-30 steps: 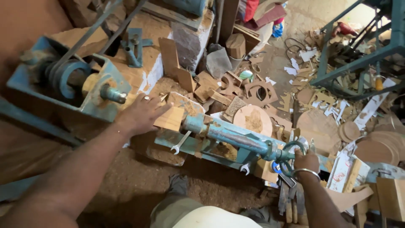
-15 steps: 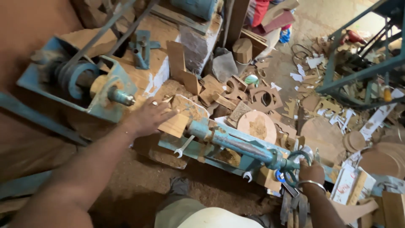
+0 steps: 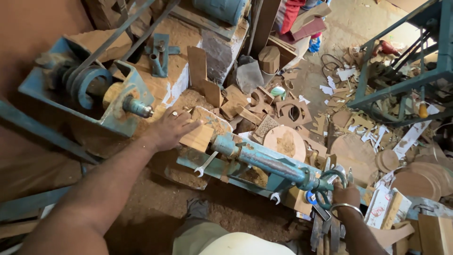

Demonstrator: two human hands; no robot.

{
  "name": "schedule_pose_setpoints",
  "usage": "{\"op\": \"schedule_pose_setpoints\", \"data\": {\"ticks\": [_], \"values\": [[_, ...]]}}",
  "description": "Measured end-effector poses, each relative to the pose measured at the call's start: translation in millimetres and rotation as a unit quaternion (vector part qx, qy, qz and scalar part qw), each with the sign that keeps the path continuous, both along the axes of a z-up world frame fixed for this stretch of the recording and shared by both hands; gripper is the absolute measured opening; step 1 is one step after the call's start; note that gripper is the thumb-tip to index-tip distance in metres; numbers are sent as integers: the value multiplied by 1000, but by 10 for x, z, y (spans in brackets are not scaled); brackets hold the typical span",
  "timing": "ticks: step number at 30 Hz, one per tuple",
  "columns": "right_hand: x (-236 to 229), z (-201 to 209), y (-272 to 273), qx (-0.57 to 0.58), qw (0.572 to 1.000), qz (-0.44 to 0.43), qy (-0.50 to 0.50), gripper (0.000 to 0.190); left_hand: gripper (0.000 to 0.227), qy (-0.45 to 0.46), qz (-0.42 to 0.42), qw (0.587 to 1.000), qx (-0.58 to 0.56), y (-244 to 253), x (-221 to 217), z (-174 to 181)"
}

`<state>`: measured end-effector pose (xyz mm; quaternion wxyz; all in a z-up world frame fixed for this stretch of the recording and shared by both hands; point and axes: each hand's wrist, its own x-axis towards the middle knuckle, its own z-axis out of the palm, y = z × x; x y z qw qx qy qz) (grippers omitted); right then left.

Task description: The person uses wrenches to loosen and tighten bolts on a blue copying lathe machine, turning the handwheel and sliding the carriage along the bed. They position a wooden block on the machine, mark it with a red pencil, and re-tighten the fittings before stepping back.

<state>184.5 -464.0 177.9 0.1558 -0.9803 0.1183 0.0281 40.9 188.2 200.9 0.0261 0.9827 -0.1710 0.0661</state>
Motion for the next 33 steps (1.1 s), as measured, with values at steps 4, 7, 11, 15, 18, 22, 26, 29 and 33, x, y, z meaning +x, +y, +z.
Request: {"op": "schedule_pose_setpoints", "data": {"ticks": [4, 7, 11, 15, 18, 22, 26, 29, 33], "values": [[-35, 13, 24, -10, 1000, -1, -1, 47, 88, 28, -10, 999, 13, -51, -12, 201], [-30, 31, 48, -10, 1000, 0, -6, 48, 93, 46, -6, 999, 12, -40, -6, 178], [-19, -48, -14, -11, 1000, 8, -18, 50, 86, 58, 5, 998, 26, -60, -22, 200], [-65, 34, 41, 0, 1000, 5, -10, 51, 90, 86, 20, 996, 26, -204, -187, 452], [-136, 115, 92, 7, 1000, -3, 0, 50, 101, 34, 2, 998, 43, -273, -384, 510], [-442, 323, 156, 114, 992, -27, 38, 55, 91, 85, 95, 991, 32, -312, -695, 595], [-982, 124, -308, 82, 997, 2, -1, 72, 108, 166, 403, 896, -83, -289, -623, 1482], [-1332, -700, -1091, 163, 986, -7, 8, 76, 109, 18, 523, 840, -146, 222, -441, 1665], [-1700, -1593, -1954, 147, 984, -70, 76, 84, 115, 21, 584, 802, -124, 916, -190, 1550]]}}
